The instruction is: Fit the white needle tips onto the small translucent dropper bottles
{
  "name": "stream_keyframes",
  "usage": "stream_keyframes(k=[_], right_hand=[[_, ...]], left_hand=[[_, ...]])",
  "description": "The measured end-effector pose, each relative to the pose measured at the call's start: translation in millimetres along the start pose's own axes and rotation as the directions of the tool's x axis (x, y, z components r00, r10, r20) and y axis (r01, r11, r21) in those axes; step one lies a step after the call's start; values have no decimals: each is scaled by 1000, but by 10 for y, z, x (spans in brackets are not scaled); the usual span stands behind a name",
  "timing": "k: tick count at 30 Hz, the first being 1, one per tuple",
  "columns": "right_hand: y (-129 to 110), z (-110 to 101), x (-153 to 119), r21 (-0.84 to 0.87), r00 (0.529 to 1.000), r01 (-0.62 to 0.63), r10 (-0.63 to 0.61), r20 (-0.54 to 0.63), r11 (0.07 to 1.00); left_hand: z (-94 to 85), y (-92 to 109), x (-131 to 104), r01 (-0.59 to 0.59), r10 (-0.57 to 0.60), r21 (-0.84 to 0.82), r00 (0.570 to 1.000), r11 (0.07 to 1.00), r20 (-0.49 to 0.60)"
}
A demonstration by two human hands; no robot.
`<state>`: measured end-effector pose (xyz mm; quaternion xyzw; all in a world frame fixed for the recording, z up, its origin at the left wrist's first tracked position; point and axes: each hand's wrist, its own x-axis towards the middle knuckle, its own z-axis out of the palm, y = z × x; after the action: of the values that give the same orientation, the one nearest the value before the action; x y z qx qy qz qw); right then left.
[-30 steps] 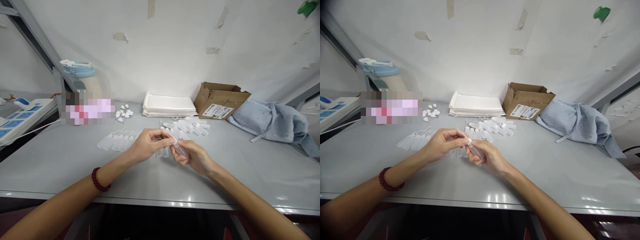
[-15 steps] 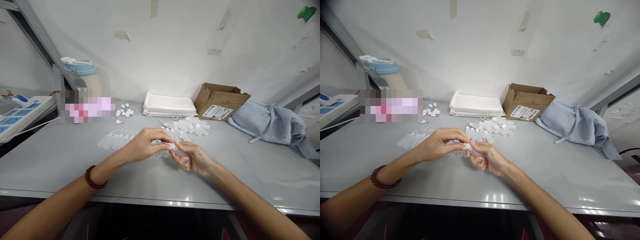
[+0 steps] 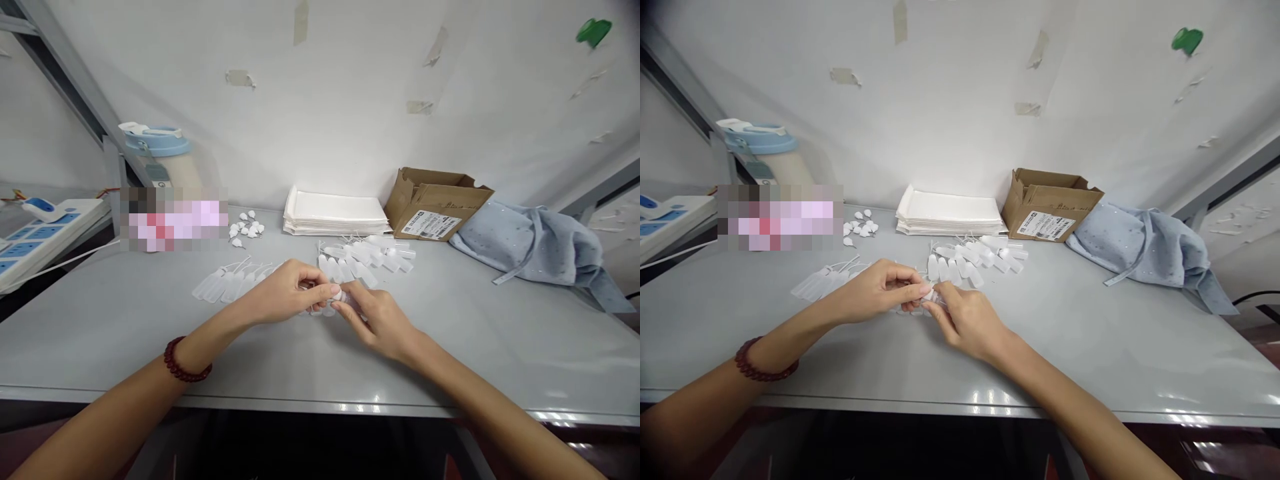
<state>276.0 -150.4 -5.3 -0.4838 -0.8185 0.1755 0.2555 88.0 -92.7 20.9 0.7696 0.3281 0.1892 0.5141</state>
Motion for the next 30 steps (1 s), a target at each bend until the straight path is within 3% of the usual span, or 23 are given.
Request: stream_keyframes(k=[3,6,8,10,12,13,16,19,21,25,30], right_hand=[[-6,-38,6,9,999,-25,25,48,1000],[-17,-128,35,201,987,-128,104,124,971],[-7,-188,56,407,962,-228,139,235,885],[19,-227,72,596,924,-330,121,363,732],[42,-243,81,697,896,-392,80,436,601],[46,-244,83,713,895,-398,72,441,578],[17,-231,76,668,929,-324,93,358,670],[-28,-193,55,454,976,-178,97,196,873],[-38,-156,38,286,993,-76,48,106,955],[-14,-114,19,131,997,20,-29,67,991],[21,-183,45,201,981,-86,47,191,976]], left_hand=[[10,-2,-2,-33,34,48,999,998,-6],[42,-7,-9,-123,129,114,990,986,-50],[71,-13,-16,-226,239,158,968,961,-72],[92,-15,-23,-334,354,191,932,923,-79],[93,-7,-27,-391,412,191,908,900,-80],[84,0,-28,-388,404,167,911,907,-79],[36,23,-25,-247,248,26,966,969,-70],[3,34,-12,-73,71,-38,996,997,-45],[9,33,0,-16,16,-12,1000,1000,8],[63,26,11,-15,11,53,997,998,76],[115,-4,-6,-195,195,285,980,938,31]])
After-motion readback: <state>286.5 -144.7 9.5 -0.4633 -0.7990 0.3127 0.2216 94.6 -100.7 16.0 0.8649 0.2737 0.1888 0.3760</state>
